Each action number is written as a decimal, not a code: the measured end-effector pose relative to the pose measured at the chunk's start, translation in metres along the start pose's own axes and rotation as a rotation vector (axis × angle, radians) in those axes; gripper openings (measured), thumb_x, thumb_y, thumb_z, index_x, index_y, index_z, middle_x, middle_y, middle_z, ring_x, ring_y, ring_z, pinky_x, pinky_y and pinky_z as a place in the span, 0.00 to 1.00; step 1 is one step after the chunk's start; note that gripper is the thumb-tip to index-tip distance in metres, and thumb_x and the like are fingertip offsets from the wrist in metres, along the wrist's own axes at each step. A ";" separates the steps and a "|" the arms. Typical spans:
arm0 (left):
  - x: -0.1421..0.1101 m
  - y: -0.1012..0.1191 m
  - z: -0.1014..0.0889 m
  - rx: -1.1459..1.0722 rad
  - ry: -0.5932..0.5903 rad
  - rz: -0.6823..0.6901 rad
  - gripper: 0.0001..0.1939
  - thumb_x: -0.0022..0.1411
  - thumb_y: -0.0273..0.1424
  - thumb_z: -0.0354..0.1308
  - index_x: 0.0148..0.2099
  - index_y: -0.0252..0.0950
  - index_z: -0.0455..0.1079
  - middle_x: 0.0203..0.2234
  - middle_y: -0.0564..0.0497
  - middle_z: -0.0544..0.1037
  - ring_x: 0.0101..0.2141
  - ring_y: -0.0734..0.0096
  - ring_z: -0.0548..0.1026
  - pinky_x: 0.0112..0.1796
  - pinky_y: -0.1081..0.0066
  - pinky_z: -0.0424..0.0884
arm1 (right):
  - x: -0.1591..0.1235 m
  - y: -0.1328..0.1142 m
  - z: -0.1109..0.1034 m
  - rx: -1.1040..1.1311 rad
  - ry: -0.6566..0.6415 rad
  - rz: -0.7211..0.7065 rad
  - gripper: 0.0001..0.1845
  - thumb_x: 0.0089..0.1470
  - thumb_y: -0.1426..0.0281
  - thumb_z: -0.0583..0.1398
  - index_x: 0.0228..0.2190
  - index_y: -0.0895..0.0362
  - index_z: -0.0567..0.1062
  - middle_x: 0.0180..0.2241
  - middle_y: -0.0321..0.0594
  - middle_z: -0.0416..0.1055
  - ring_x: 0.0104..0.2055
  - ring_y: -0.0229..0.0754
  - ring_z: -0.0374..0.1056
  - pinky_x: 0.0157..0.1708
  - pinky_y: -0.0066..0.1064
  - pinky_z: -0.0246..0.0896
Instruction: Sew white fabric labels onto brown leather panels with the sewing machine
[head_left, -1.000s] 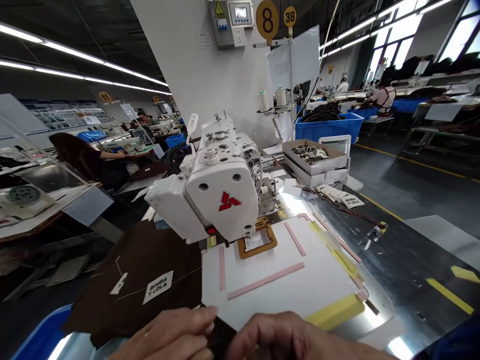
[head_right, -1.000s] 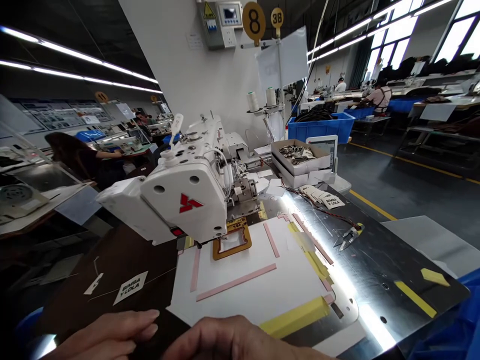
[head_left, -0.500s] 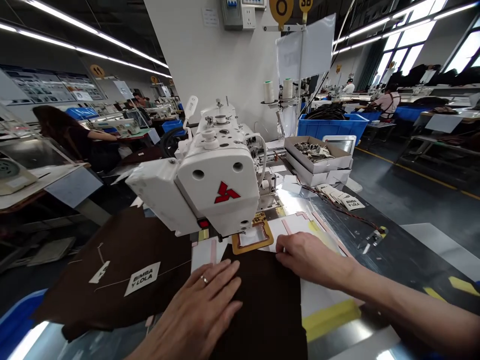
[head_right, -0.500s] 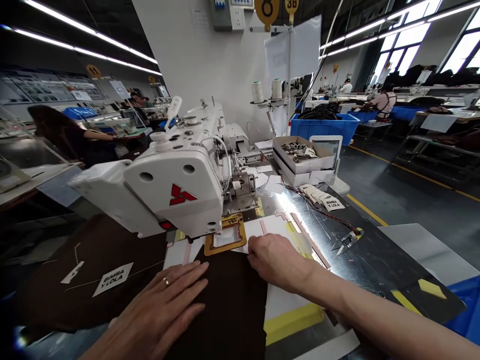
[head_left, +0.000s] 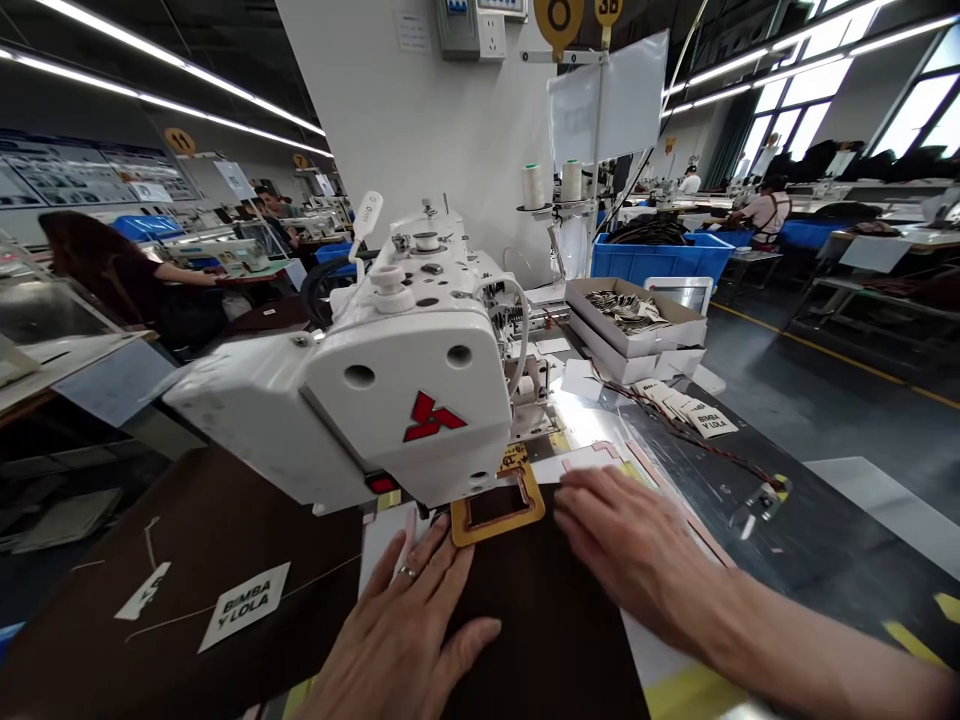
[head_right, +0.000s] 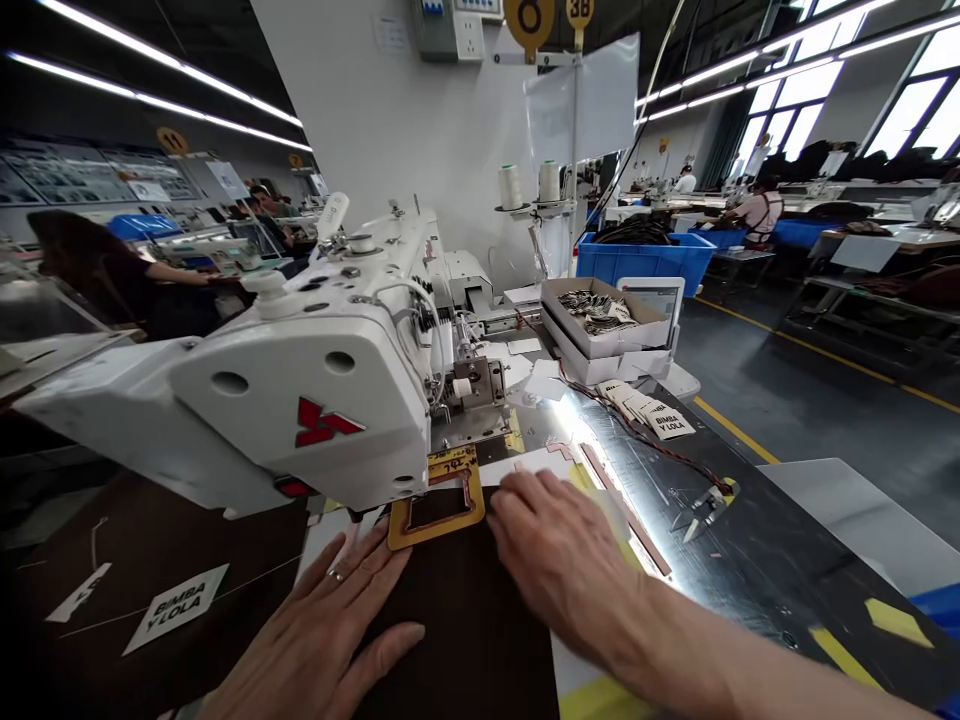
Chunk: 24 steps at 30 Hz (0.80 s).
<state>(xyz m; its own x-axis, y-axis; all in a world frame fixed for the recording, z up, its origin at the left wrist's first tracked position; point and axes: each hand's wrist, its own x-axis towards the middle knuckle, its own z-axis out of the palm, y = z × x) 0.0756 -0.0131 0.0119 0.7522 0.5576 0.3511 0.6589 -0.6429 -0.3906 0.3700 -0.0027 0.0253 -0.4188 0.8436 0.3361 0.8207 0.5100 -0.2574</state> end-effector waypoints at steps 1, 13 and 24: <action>0.003 0.001 0.000 -0.003 0.007 -0.007 0.34 0.76 0.54 0.50 0.66 0.31 0.70 0.63 0.47 0.73 0.59 0.51 0.77 0.49 0.54 0.81 | -0.009 -0.004 0.001 0.024 -0.003 -0.036 0.16 0.74 0.66 0.53 0.54 0.55 0.76 0.56 0.45 0.77 0.54 0.51 0.75 0.55 0.45 0.71; -0.010 -0.018 -0.003 0.022 -0.038 0.029 0.27 0.76 0.47 0.53 0.64 0.33 0.73 0.64 0.47 0.72 0.58 0.55 0.78 0.48 0.60 0.83 | -0.014 0.011 -0.009 0.086 -0.485 -0.033 0.32 0.72 0.57 0.55 0.70 0.60 0.65 0.73 0.47 0.52 0.75 0.64 0.50 0.73 0.69 0.43; -0.018 -0.030 -0.001 -0.179 -0.094 -0.055 0.21 0.76 0.40 0.56 0.67 0.41 0.70 0.66 0.53 0.70 0.63 0.57 0.73 0.58 0.55 0.78 | -0.025 0.028 -0.002 -0.011 -0.308 -0.034 0.28 0.69 0.53 0.60 0.63 0.53 0.75 0.66 0.47 0.70 0.70 0.66 0.60 0.70 0.70 0.49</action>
<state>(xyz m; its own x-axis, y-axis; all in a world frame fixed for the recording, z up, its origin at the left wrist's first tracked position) 0.0421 -0.0042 0.0185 0.7182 0.6354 0.2836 0.6932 -0.6886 -0.2128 0.4042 -0.0092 0.0112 -0.5427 0.8382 0.0538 0.8077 0.5384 -0.2404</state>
